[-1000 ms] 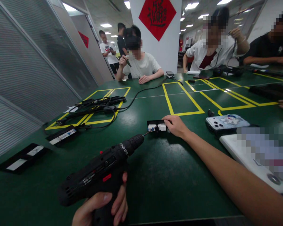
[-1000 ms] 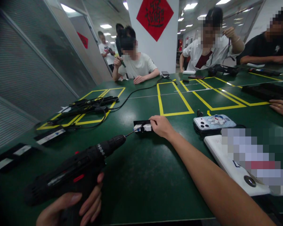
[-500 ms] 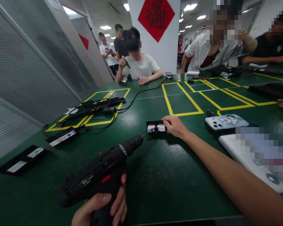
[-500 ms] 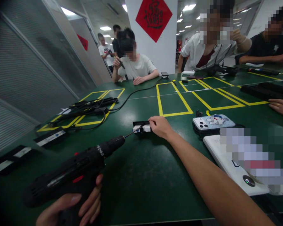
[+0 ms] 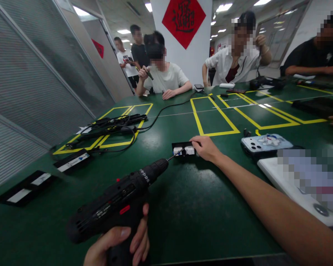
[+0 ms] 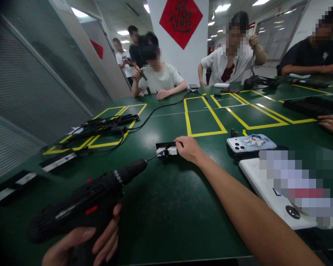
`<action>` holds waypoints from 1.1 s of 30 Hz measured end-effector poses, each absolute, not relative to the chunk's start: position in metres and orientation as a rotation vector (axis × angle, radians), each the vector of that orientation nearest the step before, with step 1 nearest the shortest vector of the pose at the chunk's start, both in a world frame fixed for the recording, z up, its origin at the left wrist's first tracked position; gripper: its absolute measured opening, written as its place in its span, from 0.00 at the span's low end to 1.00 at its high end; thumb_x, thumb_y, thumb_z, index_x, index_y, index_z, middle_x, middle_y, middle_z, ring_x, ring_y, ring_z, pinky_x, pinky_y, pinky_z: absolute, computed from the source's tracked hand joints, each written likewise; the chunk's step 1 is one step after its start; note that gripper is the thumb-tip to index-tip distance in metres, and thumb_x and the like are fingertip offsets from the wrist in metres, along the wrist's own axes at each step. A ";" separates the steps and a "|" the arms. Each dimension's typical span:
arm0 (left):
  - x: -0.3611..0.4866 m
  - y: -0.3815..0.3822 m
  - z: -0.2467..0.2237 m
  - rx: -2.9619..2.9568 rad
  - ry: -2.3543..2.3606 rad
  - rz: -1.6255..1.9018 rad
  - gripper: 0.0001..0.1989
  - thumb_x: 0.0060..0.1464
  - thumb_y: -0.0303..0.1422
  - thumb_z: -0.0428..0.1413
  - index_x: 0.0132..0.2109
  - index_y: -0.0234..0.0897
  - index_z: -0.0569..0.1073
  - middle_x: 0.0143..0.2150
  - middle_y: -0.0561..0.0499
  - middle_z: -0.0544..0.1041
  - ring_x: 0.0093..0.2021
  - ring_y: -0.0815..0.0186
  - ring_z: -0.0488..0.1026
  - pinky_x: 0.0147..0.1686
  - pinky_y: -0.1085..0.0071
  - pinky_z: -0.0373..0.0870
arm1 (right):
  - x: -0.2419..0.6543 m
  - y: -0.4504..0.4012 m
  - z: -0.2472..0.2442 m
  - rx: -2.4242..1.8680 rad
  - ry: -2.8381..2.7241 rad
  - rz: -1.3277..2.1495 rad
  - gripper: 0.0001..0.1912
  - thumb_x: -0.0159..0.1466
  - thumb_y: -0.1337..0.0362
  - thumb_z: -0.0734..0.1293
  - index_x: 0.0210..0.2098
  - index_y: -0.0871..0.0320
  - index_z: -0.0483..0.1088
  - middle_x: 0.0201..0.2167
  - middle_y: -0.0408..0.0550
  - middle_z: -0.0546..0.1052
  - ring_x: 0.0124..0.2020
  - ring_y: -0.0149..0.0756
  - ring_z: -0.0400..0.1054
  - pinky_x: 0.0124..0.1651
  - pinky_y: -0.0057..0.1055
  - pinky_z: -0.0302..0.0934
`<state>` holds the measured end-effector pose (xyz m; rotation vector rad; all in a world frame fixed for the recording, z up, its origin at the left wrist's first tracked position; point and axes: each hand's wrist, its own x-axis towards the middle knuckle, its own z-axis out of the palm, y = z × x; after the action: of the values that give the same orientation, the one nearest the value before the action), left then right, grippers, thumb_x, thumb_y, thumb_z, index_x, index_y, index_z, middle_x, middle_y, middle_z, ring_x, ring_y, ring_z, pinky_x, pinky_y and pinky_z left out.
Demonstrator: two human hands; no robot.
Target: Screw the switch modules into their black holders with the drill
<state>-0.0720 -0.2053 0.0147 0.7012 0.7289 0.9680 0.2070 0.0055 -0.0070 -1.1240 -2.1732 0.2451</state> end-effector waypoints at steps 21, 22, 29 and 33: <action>-0.072 -0.206 0.015 0.707 0.713 0.960 0.17 0.50 0.35 0.49 0.47 0.33 0.65 0.21 0.53 0.65 0.18 0.67 0.66 0.24 0.65 0.65 | 0.206 0.005 -0.005 -1.149 -2.164 0.282 0.10 0.65 0.61 0.62 0.41 0.61 0.70 0.40 0.47 0.75 0.40 0.37 0.70 0.44 0.41 0.65; -0.072 -0.206 0.015 0.712 0.708 0.958 0.17 0.50 0.35 0.48 0.47 0.32 0.65 0.21 0.54 0.65 0.17 0.67 0.66 0.24 0.65 0.65 | 0.206 0.005 -0.006 -1.147 -2.162 0.282 0.10 0.65 0.61 0.62 0.41 0.61 0.70 0.39 0.47 0.75 0.40 0.36 0.70 0.44 0.41 0.65; -0.072 -0.205 0.016 0.728 0.722 0.952 0.17 0.50 0.35 0.49 0.46 0.33 0.64 0.21 0.53 0.65 0.17 0.67 0.65 0.24 0.65 0.65 | 0.206 0.005 -0.007 -1.140 -2.158 0.280 0.10 0.65 0.61 0.63 0.41 0.61 0.70 0.39 0.47 0.75 0.39 0.36 0.70 0.43 0.41 0.65; -0.072 -0.205 0.016 0.719 0.737 0.955 0.17 0.50 0.36 0.49 0.46 0.33 0.64 0.20 0.54 0.65 0.17 0.67 0.65 0.24 0.65 0.65 | 0.206 0.005 -0.006 -1.152 -2.161 0.284 0.10 0.65 0.61 0.62 0.41 0.61 0.70 0.39 0.47 0.75 0.39 0.36 0.70 0.43 0.40 0.65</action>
<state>-0.0716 -0.2052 0.0158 0.7189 0.7369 0.9549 0.2057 0.0045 -0.0058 -1.1520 -2.1611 0.2839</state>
